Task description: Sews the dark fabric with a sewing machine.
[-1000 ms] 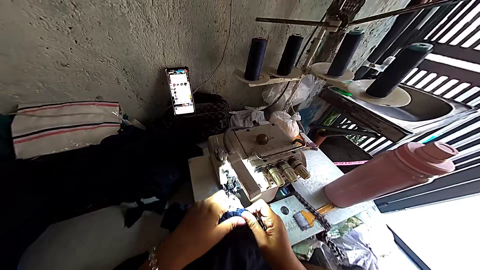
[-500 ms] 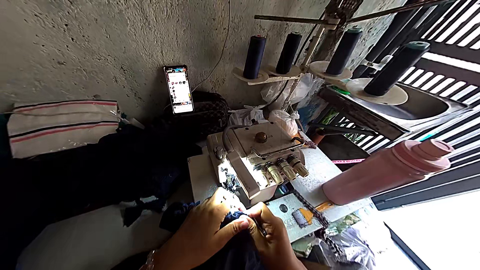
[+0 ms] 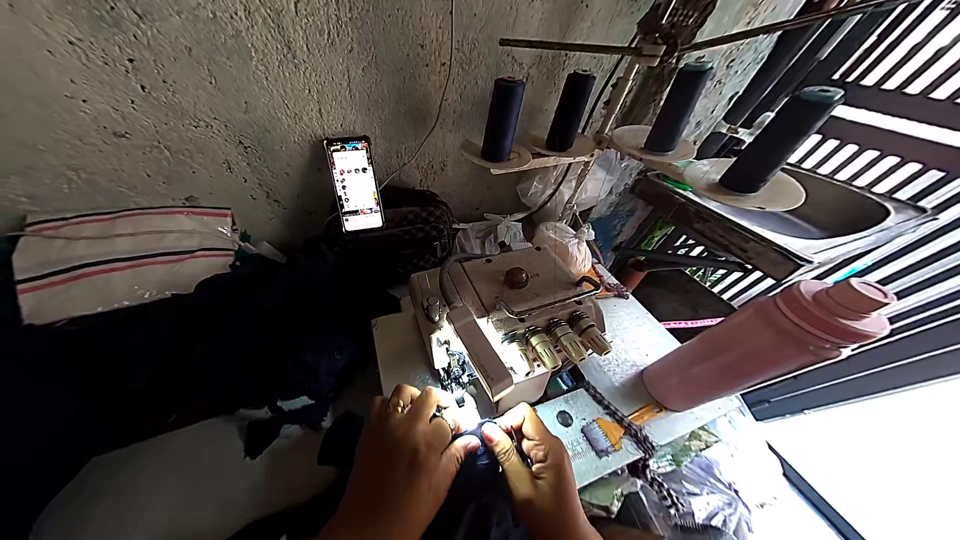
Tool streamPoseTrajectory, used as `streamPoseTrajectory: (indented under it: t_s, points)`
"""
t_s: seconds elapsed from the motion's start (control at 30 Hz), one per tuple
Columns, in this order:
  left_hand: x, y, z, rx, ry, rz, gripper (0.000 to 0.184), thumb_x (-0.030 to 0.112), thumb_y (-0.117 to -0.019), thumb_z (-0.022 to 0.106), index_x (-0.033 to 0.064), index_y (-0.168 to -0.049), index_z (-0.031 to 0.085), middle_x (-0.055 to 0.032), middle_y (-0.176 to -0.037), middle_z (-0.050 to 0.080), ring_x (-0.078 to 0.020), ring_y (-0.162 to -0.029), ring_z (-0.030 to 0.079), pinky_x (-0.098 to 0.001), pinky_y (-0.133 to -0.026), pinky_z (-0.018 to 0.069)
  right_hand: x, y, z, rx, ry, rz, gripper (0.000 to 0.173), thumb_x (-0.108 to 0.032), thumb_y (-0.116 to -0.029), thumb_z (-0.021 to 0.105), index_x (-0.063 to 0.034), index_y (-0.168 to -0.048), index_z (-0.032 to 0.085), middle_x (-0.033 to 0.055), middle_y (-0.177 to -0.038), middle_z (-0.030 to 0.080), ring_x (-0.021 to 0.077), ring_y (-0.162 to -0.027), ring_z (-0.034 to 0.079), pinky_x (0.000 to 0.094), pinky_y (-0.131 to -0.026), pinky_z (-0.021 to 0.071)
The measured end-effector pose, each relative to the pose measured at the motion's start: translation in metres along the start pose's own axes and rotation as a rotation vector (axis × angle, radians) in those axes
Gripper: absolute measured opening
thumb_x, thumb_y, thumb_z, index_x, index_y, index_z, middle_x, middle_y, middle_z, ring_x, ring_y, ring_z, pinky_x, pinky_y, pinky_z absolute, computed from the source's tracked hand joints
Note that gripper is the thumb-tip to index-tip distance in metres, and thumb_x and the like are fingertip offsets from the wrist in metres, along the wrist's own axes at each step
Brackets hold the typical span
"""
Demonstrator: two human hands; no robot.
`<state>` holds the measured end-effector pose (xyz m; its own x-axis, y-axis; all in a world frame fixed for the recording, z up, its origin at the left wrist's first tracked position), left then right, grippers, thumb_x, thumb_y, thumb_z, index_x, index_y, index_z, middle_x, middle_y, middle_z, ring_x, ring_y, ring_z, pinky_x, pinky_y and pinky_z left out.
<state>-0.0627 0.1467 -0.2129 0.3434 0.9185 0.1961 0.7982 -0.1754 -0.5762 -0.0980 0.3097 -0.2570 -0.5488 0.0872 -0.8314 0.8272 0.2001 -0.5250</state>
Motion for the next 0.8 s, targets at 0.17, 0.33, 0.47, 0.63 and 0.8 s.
streamPoseTrajectory:
  t_s: [0.17,0.33,0.47,0.63,0.8]
  points:
    - [0.02,0.013,0.014,0.071,-0.209,-0.038,0.045,0.046,-0.0997,0.045,0.0142,-0.077,0.066,-0.0043,-0.084,0.072,-0.0237,-0.094,0.07,-0.0524,-0.098,0.0375,-0.002,-0.001,0.003,0.023,0.062,0.002,0.014,-0.019,-0.0972,0.063,-0.0077,-0.09,0.059,-0.0057,-0.071,0.062,-0.0085,-0.063,0.056,0.0067,-0.06,0.0455]
    - [0.018,0.012,0.018,0.158,-0.155,0.048,0.038,0.034,-0.1064,0.039,0.0102,-0.089,0.064,-0.0056,-0.078,0.065,-0.0201,-0.07,0.066,-0.0336,-0.071,0.0546,-0.003,0.0,0.001,0.039,0.026,0.03,0.013,-0.017,-0.0983,0.062,-0.0083,-0.091,0.057,-0.0067,-0.072,0.061,-0.0086,-0.064,0.056,0.0069,-0.061,0.0465]
    - [0.001,0.008,0.01,0.115,-0.184,0.064,0.052,0.044,-0.106,0.036,0.0093,-0.08,0.065,-0.0057,-0.071,0.059,-0.0204,-0.057,0.059,-0.0309,-0.047,0.0451,0.0,0.001,0.002,0.04,0.055,0.038,0.013,-0.019,-0.0989,0.061,-0.0088,-0.091,0.058,-0.0069,-0.069,0.059,-0.0084,-0.061,0.054,0.0074,-0.058,0.0445]
    - [-0.006,0.011,0.03,-0.028,-0.111,-0.147,0.046,0.042,-0.0988,0.044,0.0091,-0.084,0.072,-0.0067,-0.083,0.068,-0.0257,-0.081,0.069,-0.0402,-0.067,0.0547,0.025,0.004,0.009,0.043,0.278,0.098,0.019,-0.026,-0.0955,0.06,-0.0114,-0.084,0.061,-0.0054,-0.061,0.054,0.0025,-0.052,0.052,0.0212,-0.049,0.0431]
    - [-0.002,0.009,0.039,-0.001,-0.131,-0.279,0.038,0.037,-0.0932,0.047,0.0102,-0.083,0.072,-0.0057,-0.082,0.065,-0.0281,-0.084,0.066,-0.0436,-0.067,0.0501,0.035,0.0,0.012,0.041,0.249,0.151,0.021,-0.027,-0.0937,0.06,-0.0135,-0.077,0.058,-0.0065,-0.06,0.05,0.0017,-0.052,0.048,0.0213,-0.049,0.0399]
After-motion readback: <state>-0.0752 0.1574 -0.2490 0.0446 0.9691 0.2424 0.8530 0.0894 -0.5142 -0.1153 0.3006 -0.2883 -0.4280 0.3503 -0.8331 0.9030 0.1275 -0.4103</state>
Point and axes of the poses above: each hand's wrist, its own y-axis away from the middle knuckle, its own z-axis out of the palm, x = y × z, the point moved 3 cm from there along -y, towards the middle knuckle
